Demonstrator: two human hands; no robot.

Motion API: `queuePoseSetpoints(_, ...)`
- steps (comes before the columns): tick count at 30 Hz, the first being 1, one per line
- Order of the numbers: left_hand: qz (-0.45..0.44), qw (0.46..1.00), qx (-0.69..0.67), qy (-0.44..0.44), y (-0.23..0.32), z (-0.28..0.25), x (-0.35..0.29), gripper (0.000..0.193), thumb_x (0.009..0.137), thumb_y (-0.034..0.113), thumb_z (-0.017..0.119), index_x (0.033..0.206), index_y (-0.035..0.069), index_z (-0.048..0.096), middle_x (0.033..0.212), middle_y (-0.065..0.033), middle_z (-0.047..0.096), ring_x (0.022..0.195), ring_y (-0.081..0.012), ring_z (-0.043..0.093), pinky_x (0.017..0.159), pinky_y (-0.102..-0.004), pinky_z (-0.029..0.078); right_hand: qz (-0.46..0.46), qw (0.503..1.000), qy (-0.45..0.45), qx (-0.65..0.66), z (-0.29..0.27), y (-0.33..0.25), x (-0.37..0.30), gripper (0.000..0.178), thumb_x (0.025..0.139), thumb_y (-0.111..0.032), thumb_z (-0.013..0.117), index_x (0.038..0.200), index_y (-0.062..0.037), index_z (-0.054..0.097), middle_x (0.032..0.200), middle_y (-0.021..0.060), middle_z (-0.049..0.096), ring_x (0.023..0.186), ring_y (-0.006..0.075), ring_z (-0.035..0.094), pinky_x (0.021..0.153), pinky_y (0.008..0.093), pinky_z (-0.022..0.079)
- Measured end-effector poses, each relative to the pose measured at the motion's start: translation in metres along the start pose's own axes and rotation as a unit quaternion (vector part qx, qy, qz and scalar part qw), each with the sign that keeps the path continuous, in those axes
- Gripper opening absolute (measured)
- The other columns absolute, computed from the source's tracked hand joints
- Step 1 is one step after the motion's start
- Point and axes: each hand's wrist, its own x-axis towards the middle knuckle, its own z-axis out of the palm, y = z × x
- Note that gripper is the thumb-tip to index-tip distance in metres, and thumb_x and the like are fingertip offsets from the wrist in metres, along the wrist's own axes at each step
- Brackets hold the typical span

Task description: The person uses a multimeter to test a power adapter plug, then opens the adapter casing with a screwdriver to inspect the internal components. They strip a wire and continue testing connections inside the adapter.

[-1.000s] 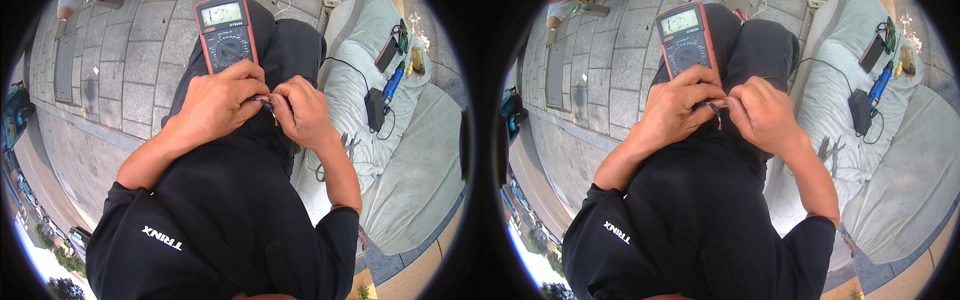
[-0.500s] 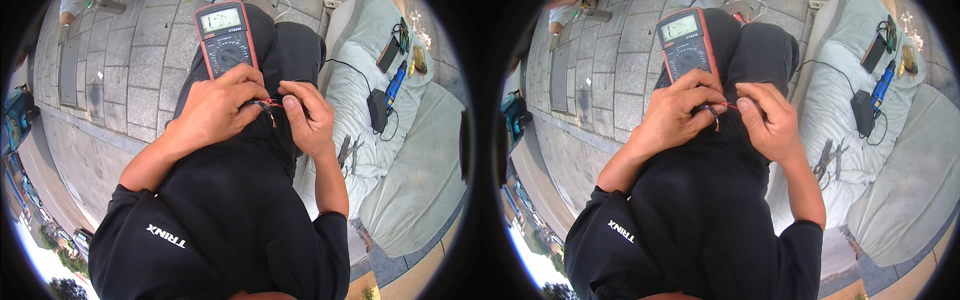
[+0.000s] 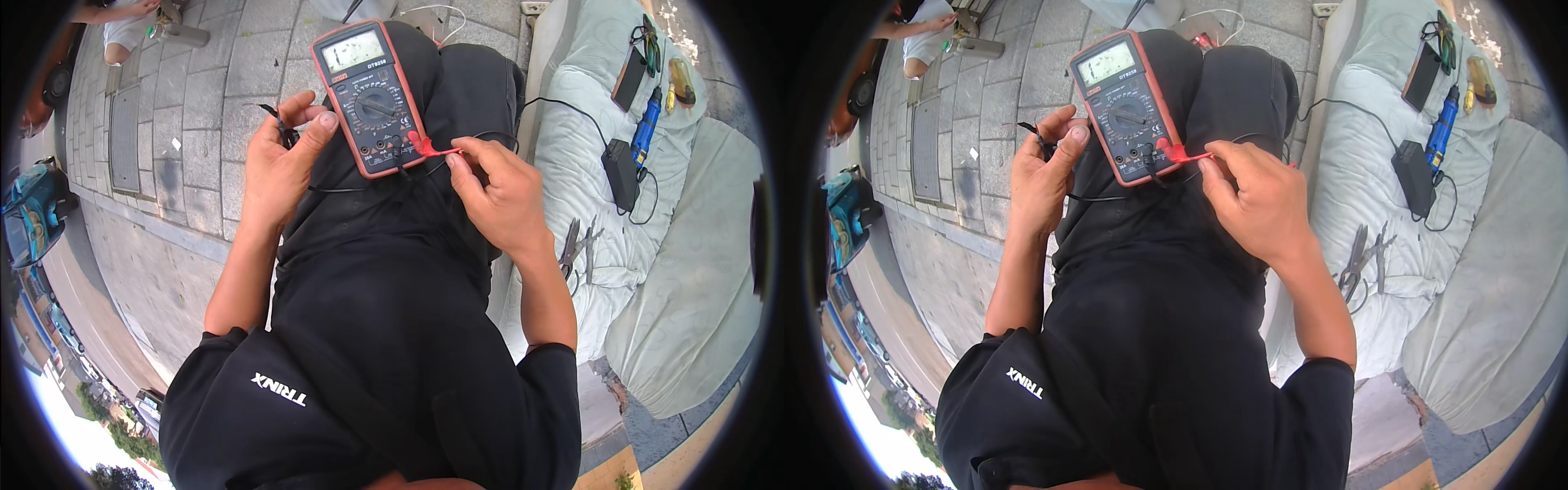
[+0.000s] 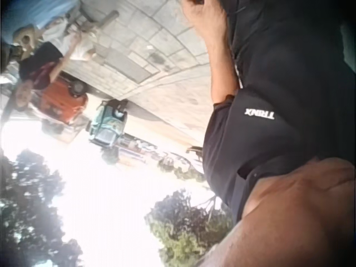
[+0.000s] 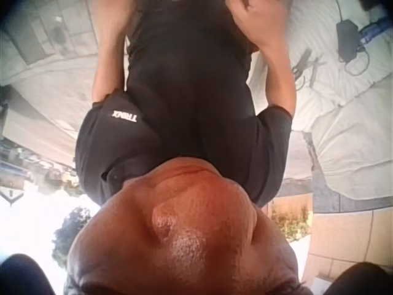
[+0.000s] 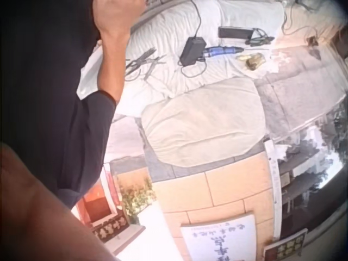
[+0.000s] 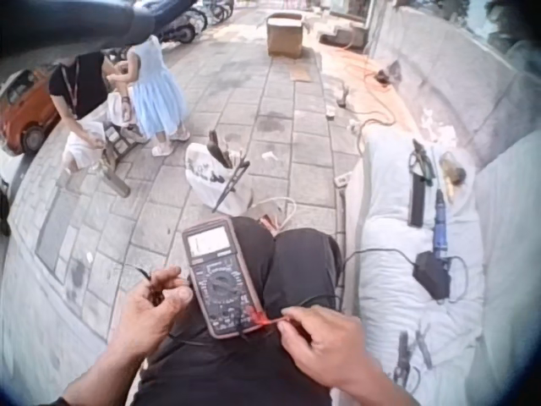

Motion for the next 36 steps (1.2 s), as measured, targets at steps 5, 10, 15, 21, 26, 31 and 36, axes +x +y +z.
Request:
queuePoseSetpoints(5, 0.084, 0.992, 0.050, -0.075, -0.012, 0.018, 0.021, 0.039, 0.099, 0.014, 0.079, 0.131, -0.006, 0.069, 0.118, -0.0124, 0.076, 0.113, -0.0184, 0.069, 0.102, -0.0335, 0.055, -0.059, 0.997, -0.008, -0.049, -0.007, -0.014, 0.014, 0.044, 0.088, -0.016, 0.084, 0.128, -0.0031, 0.070, 0.089, 0.0060, 0.069, 0.078, 0.0194, 0.065, 0.069, 0.0342, 0.052)
queuePoseSetpoints(10, 0.178, 0.944, 0.272, -0.060, -0.003, 0.049, 0.031, 0.032, 0.100, 0.017, 0.073, 0.125, -0.002, 0.072, 0.114, -0.0186, 0.078, 0.108, -0.0275, 0.075, 0.096, -0.0368, 0.057, 0.119, 0.990, 0.006, 0.079, -0.002, -0.004, 0.013, 0.044, 0.091, -0.019, 0.081, 0.130, -0.0011, 0.069, 0.091, 0.0046, 0.070, 0.077, 0.0150, 0.065, 0.070, 0.0323, 0.053)
queuePoseSetpoints(15, 0.211, 0.901, 0.376, -0.053, -0.002, 0.049, 0.028, 0.031, 0.103, 0.022, 0.073, 0.123, -0.003, 0.073, 0.105, -0.0178, 0.080, 0.099, -0.0202, 0.077, 0.088, -0.0339, 0.058, 0.186, 0.956, 0.161, 0.158, -0.021, 0.042, -0.004, 0.036, 0.100, -0.013, 0.074, 0.132, 0.0018, 0.070, 0.101, 0.0021, 0.072, 0.082, 0.0068, 0.061, 0.074, 0.0237, 0.051)
queuePoseSetpoints(21, 0.094, 0.954, 0.258, -0.124, 0.004, 0.046, 0.031, 0.045, 0.093, 0.022, 0.086, 0.126, -0.005, 0.074, 0.097, -0.0095, 0.079, 0.089, -0.0148, 0.072, 0.082, -0.0314, 0.058, 0.279, 0.952, 0.108, 0.059, -0.017, 0.157, -0.050, 0.039, 0.102, -0.005, 0.059, 0.141, 0.0025, 0.064, 0.126, 0.0134, 0.074, 0.108, 0.0201, 0.070, 0.097, 0.0338, 0.055)
queuePoseSetpoints(26, 0.074, 0.964, 0.216, -0.139, 0.001, 0.047, 0.041, 0.036, 0.094, 0.012, 0.083, 0.124, -0.006, 0.075, 0.095, -0.0049, 0.077, 0.089, -0.0090, 0.068, 0.082, -0.0270, 0.057, 0.274, 0.961, -0.015, -0.027, 0.033, 0.197, -0.077, 0.054, 0.097, -0.001, 0.054, 0.151, 0.0009, 0.054, 0.143, 0.0192, 0.066, 0.137, 0.0286, 0.061, 0.117, 0.0391, 0.046)
queuePoseSetpoints(31, 0.060, 0.957, 0.238, -0.157, 0.009, 0.055, 0.046, 0.034, 0.095, 0.011, 0.081, 0.123, -0.006, 0.076, 0.097, -0.0057, 0.077, 0.090, -0.0092, 0.067, 0.083, -0.0281, 0.057, 0.339, 0.920, 0.049, 0.188, 0.083, 0.244, -0.095, 0.033, 0.108, -0.027, 0.059, 0.113, 0.0038, 0.070, 0.098, 0.0159, 0.072, 0.094, 0.0282, 0.068, 0.089, 0.0393, 0.053)
queuePoseSetpoints(36, 0.168, 0.923, 0.325, -0.119, 0.001, 0.069, 0.045, 0.023, 0.103, 0.012, 0.071, 0.122, 0.000, 0.076, 0.105, -0.0085, 0.081, 0.097, -0.0157, 0.073, 0.091, -0.0321, 0.057, 0.410, 0.867, 0.131, 0.249, 0.007, 0.145, -0.090, 0.032, 0.112, -0.031, 0.060, 0.100, -0.0032, 0.072, 0.062, -0.0042, 0.051, 0.049, 0.0058, 0.043, 0.046, 0.0266, 0.037)
